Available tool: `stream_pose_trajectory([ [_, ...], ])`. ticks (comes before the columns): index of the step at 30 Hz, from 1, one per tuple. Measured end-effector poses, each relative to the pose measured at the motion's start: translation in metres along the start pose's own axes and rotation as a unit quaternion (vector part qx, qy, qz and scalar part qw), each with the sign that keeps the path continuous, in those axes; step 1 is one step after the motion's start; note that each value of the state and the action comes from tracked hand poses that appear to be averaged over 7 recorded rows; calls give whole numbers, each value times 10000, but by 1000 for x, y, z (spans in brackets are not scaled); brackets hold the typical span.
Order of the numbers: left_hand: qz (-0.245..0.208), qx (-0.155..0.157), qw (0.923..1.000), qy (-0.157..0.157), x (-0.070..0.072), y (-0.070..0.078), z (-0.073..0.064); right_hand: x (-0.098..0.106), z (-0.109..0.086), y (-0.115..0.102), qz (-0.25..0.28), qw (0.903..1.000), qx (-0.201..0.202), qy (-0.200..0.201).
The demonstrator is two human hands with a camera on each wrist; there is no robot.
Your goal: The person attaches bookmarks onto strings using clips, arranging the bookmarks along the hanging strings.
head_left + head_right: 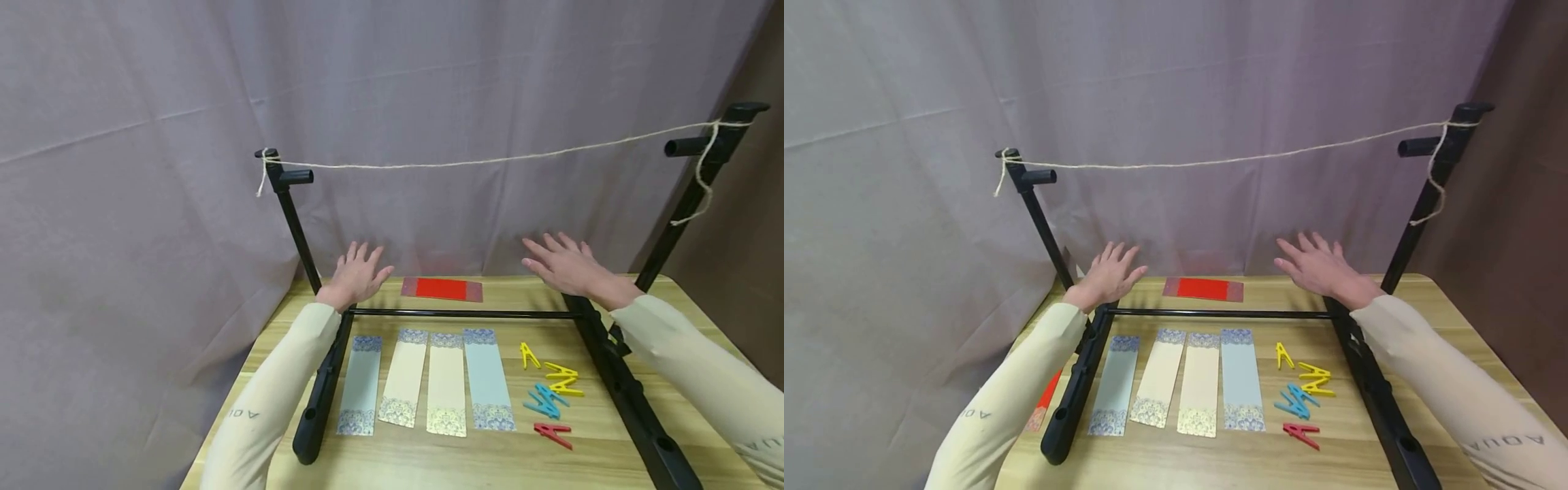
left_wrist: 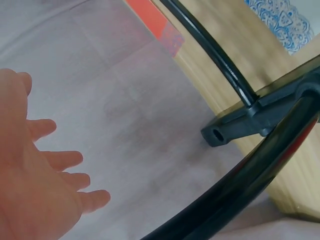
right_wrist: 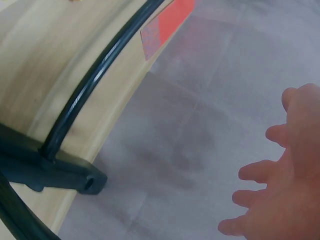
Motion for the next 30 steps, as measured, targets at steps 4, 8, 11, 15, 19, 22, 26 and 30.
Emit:
stream_pose_trajectory([
  [4,-122,-66,9999,56,-5,1,-5,-10,-6,-4,102,9999,6,-41],
  [8,-264,-218,9993,145,-11,5,-8,-17,-14,-10,184,9998,44,-64],
  [11,-431,-373,9981,222,-17,10,-10,-22,-20,-15,220,9997,123,-72],
  [15,-703,-574,9952,364,-28,19,-11,-30,-26,-19,384,9989,258,34],
  [19,-858,-750,9922,510,-41,28,-10,-37,-33,-21,729,9964,413,117],
  [22,-1039,-857,9889,630,-50,36,-9,-45,-39,-22,945,9942,509,86],
  [26,-1289,-946,9857,532,-65,51,-8,-57,-45,-24,1213,9912,525,-20],
  [30,-1311,-994,9857,369,-81,64,-7,-71,-49,-25,1509,9874,429,-211],
])
Point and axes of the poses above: each hand's wrist, its own z-axis towards the middle knuckle, its own x-axis out of the back of the hand, y = z × x, the point moved 8 cm from there along z, towards the middle knuckle, and after that the axes turned 5 degrees about -x, right-handed, at the moved point
